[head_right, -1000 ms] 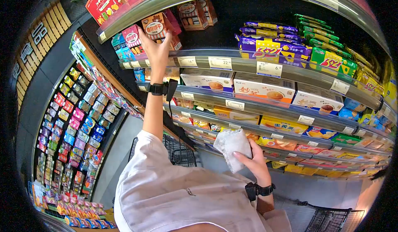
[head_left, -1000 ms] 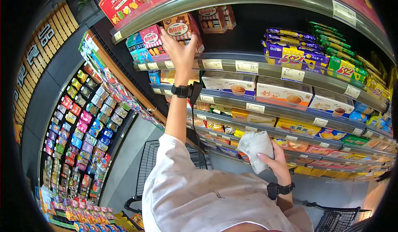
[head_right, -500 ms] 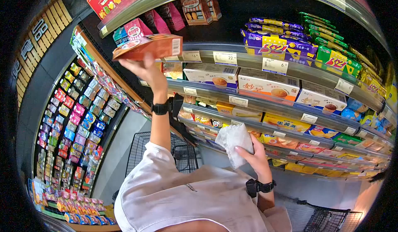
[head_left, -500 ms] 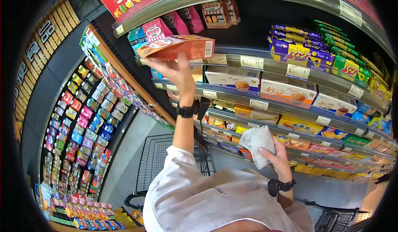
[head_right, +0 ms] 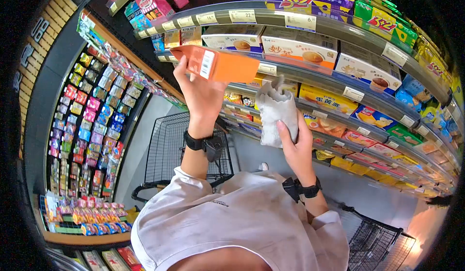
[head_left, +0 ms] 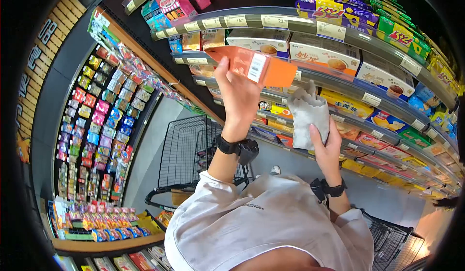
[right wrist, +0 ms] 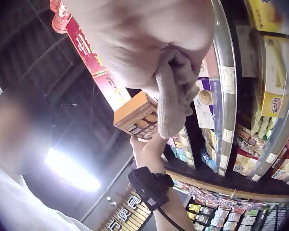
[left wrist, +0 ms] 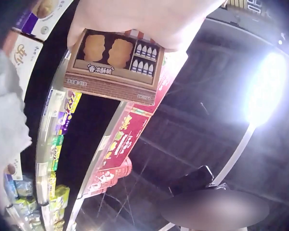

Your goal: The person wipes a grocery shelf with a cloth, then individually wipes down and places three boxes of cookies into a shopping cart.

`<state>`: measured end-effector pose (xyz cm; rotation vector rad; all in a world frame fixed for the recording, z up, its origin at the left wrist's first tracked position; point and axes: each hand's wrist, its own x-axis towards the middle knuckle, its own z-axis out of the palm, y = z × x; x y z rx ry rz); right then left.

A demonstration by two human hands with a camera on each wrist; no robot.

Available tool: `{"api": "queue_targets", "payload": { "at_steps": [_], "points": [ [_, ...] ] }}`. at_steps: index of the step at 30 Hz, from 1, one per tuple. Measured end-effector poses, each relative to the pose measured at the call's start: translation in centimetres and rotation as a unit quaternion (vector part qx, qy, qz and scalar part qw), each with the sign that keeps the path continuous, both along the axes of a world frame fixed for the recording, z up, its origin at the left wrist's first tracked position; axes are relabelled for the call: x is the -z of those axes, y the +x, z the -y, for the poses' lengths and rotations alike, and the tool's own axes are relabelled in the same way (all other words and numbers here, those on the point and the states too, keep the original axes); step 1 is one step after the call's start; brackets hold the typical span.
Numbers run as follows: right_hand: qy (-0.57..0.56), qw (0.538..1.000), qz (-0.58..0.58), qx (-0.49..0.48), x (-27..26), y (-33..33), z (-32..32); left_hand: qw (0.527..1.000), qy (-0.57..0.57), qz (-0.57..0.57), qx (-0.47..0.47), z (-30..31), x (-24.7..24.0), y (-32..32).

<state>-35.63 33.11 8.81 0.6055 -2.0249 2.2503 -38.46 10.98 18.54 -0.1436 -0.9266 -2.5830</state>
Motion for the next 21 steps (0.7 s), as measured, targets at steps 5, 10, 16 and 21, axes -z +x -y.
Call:
{"api": "queue_targets", "payload": {
  "at_steps": [5, 10, 16, 21],
  "points": [
    [-0.106, 0.993, 0.053, -0.012, 1.7, 0.6, -0.7, 0.909, -0.36, -0.004, -0.213, -5.1, 3.5, 3.7],
    [-0.15, 0.978, 0.116, -0.089, 4.3, 1.6, 0.0, 0.817, -0.501, 0.098, -0.269, -5.7, 5.1, 7.8],
    [0.062, 0.986, -0.024, -0.155, 4.2, 3.1, 0.4, 0.818, -0.505, 0.144, -0.235, -2.6, 5.9, 13.2],
    [0.105, 0.964, -0.01, -0.243, 2.8, 5.5, 3.6, 0.945, -0.293, 0.105, -0.104, 0.5, 8.0, 16.6]
  ]
}}
